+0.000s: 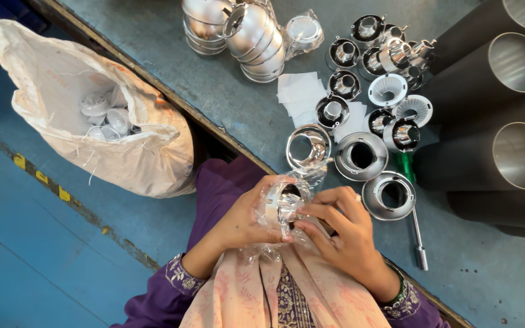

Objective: The person repeatedly picks up small silver metal parts from a table, wraps each one in a clear plastic bag, and places the wrapped item into a large white sack. The process is repetitive and involves handling multiple identical components.

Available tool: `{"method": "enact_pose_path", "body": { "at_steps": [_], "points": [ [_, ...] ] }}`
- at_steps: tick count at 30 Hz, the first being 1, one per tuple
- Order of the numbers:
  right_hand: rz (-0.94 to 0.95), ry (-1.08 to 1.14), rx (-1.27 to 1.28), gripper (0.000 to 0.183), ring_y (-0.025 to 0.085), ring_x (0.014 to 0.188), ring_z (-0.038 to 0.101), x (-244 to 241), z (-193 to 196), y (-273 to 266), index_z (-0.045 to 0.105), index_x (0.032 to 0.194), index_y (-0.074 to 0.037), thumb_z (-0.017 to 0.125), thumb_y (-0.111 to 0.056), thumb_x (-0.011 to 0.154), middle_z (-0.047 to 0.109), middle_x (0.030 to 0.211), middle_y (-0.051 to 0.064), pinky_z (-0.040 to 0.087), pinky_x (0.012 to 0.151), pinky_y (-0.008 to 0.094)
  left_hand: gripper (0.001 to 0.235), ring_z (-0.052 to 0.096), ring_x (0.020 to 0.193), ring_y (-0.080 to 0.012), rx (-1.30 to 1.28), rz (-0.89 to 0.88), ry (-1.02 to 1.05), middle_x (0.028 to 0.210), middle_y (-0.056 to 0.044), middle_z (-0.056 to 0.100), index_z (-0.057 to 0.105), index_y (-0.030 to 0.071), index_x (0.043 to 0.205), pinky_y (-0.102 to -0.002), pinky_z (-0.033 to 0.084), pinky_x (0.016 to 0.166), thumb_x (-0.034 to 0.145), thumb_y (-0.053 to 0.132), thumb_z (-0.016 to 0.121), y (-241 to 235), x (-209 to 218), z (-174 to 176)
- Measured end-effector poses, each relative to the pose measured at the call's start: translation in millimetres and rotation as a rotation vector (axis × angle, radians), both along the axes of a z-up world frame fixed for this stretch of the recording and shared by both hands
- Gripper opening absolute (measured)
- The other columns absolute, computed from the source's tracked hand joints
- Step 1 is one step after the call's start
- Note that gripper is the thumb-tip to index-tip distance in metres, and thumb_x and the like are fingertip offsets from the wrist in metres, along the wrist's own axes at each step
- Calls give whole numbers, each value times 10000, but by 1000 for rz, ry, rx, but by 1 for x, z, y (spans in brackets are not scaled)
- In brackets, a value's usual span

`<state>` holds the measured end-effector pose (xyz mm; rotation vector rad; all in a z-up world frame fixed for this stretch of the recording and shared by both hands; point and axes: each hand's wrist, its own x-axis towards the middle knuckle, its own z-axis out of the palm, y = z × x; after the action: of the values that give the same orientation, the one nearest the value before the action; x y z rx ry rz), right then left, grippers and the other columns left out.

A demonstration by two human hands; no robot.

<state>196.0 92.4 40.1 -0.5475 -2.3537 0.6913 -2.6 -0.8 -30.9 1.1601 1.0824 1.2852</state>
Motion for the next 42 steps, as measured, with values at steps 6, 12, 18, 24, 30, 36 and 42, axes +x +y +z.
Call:
{"method": "enact_pose_path", "body": {
  "at_steps": [6, 12, 18, 24, 30, 36, 42],
  "points": [
    [-2, 77, -274, 342, 207, 894, 636, 0, 1, 2, 693, 1105, -69, 844, -119, 802, 648, 1124, 92, 523, 782, 289, 918, 619, 1223, -152, -22, 27, 97, 1342, -68, 643, 489, 110, 1470, -326, 495, 1044, 676, 217, 937, -6, -3, 6],
    [14, 69, -185, 335, 224, 988, 691, -3, -1, -2, 703, 1110, -46, 830, -71, 801, 674, 1129, 94, 555, 829, 302, 873, 621, 1188, -127, -31, 96, 52, 1299, -56, 654, 508, 102, 1439, -314, 511, 1020, 680, 168, 934, -3, -1, 9],
    [130, 126, -96, 213, 246, 963, 672, 1, -8, 4, 674, 957, -67, 802, -21, 793, 690, 1024, 57, 519, 826, 324, 865, 610, 1194, -128, 3, 92, -61, 1285, -41, 644, 497, 95, 1451, -315, 504, 1037, 697, 127, 920, -4, -2, -1],
    [190, 181, -153, 190, 239, 890, 671, 6, -23, 0, 626, 982, -48, 733, 24, 842, 668, 947, 73, 508, 804, 323, 878, 614, 1158, -126, 1, 213, -139, 1261, -38, 634, 484, 95, 1460, -303, 510, 1003, 683, 112, 893, 0, 1, -17],
    [425, 98, -1072, 61, 182, 735, 637, 23, -36, 2, 660, 981, -15, 606, 12, 972, 684, 851, 89, 478, 653, 285, 885, 604, 1185, -133, 135, 405, -42, 1281, -50, 606, 464, 99, 1429, -311, 505, 1034, 681, 117, 937, 8, 2, -19],
    [-49, 300, -610, 81, 111, 706, 631, 25, -23, 17, 690, 980, 7, 657, -56, 942, 668, 864, 57, 490, 602, 243, 851, 656, 1172, -178, 105, 200, 100, 1308, -74, 634, 523, 114, 1410, -332, 547, 1012, 654, 161, 910, 1, -3, 6],
    [73, 35, -300, 180, 131, 693, 610, 7, -9, 19, 723, 915, -25, 826, -89, 782, 626, 832, 43, 481, 593, 249, 875, 682, 1213, -272, 109, 165, 430, 1378, -79, 620, 533, 120, 1405, -333, 540, 991, 626, 289, 895, 1, -1, 21]
  ]
}}
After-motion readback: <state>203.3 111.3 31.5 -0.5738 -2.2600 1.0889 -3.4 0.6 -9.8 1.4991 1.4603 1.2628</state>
